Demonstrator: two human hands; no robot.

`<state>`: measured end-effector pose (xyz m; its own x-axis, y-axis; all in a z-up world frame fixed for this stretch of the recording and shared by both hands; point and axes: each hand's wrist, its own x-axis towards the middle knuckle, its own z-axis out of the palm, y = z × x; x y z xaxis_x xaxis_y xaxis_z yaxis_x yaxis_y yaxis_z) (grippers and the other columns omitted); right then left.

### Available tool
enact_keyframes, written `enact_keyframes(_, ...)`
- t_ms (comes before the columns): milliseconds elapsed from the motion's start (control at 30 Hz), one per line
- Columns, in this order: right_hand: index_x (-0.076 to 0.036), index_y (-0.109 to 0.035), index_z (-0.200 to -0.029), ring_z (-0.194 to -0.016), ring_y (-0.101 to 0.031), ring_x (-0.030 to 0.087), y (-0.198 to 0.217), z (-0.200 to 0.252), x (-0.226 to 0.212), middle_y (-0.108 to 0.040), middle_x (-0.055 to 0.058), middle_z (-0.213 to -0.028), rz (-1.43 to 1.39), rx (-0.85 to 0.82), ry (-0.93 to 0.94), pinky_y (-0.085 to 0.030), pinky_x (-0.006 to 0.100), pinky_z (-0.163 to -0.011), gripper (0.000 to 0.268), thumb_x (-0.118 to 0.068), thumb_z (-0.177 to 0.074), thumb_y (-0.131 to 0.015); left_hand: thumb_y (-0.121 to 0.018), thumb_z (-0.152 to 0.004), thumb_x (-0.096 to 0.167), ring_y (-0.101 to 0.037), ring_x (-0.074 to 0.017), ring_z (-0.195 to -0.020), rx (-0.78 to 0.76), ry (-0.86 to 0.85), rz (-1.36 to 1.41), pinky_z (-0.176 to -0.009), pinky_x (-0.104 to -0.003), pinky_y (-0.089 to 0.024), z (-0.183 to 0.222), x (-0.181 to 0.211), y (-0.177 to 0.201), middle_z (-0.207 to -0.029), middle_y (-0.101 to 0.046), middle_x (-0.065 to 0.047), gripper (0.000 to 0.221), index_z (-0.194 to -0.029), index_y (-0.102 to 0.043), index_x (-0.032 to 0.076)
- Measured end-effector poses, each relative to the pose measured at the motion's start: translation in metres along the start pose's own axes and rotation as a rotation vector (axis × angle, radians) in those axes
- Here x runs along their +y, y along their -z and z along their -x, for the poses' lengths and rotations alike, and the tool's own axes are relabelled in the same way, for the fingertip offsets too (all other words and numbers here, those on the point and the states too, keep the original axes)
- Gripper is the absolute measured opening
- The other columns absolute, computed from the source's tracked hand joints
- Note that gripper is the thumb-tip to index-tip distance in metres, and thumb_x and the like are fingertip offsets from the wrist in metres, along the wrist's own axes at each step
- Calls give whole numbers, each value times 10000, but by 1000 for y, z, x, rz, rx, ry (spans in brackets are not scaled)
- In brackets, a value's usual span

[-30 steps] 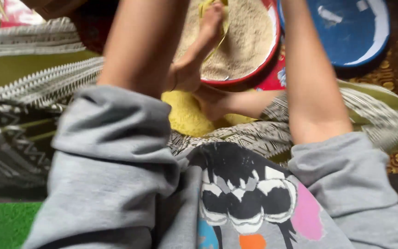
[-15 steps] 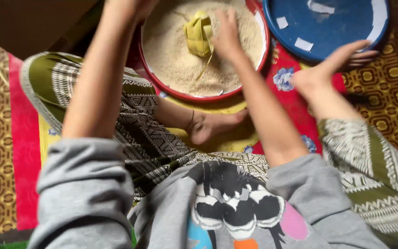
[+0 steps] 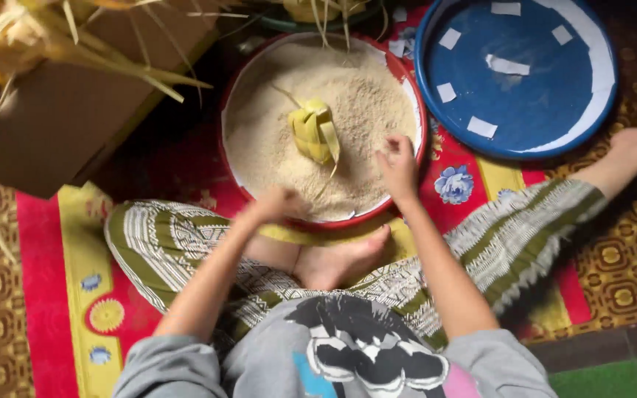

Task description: Filling small woven leaf pouches with rice by hand from a large tray

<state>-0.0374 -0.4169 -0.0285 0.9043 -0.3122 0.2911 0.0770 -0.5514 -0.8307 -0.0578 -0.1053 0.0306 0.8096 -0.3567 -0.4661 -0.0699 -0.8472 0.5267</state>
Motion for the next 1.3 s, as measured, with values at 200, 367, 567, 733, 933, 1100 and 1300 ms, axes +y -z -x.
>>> enact_keyframes(200, -84, -564, -1260, -949, -687, 294, 44, 17, 1, -690, 173, -1070, -113, 24, -295, -580, 390, -832, 357, -128, -953, -741, -585, -868, 599, -696, -361, -1100, -353, -239, -418, -889, -539, -572, 2, 32, -92, -1125, -723, -183, 615, -1126, -697, 52)
enact_keyframes(367, -63, -567, -1246, -961, -703, 301, 18, 39, -1, -690, 183, -1058, -112, 85, -391, -585, 399, -821, 346, -115, -949, -737, -558, -824, 559, -685, -409, -1106, -523, -315, -332, -882, -546, -575, -7, 25, -152, -1153, -699, -205, 643, -1157, -678, 22)
enact_keyframes(567, -69, -601, -1249, -945, -705, 283, 10, 36, -35, -713, 184, -1054, -81, 15, -444, -593, 391, -806, 359, -104, -923, -748, -557, -925, 570, -509, -444, -1346, -682, -463, 453, -1143, -556, -405, 77, 137, 43, -1388, -592, -233, 777, -1490, -438, 51)
enact_keyframes(733, -62, -608, -1244, -964, -708, 307, 11, 13, -23, -716, 200, -1073, -49, 6, -459, -597, 424, -819, 330, -111, -941, -729, -688, -957, 280, -647, -304, -1185, -136, -591, 731, -1068, -428, -471, 38, 65, 15, -1214, -696, -100, 364, -1300, -658, 165)
enact_keyframes(933, -61, -602, -1260, -986, -715, 306, -6, -21, -22, -718, 204, -1108, -59, -63, -429, -595, 421, -814, 348, -140, -946, -732, -697, -970, 348, -657, -306, -1221, 32, -145, 732, -1062, -449, -498, 45, 14, 92, -1204, -724, -96, 321, -1223, -671, 152)
enact_keyframes(1100, -68, -592, -1275, -996, -715, 318, -16, -21, -31, -714, 217, -1119, -86, -117, -430, -601, 433, -818, 358, -132, -948, -724, -717, -960, 304, -667, -295, -1200, 129, -79, 796, -1040, -429, -517, 45, 5, 88, -1173, -731, -120, 324, -1218, -673, 113)
enact_keyframes(1300, -98, -602, -1282, -1002, -724, 306, 3, -2, -55, -724, 196, -1128, -92, -74, -469, -611, 412, -796, 362, -158, -949, -733, -698, -979, 261, -662, -322, -1192, 57, -150, 826, -1029, -443, -514, 37, 23, 70, -1166, -712, -159, 303, -1203, -666, 58)
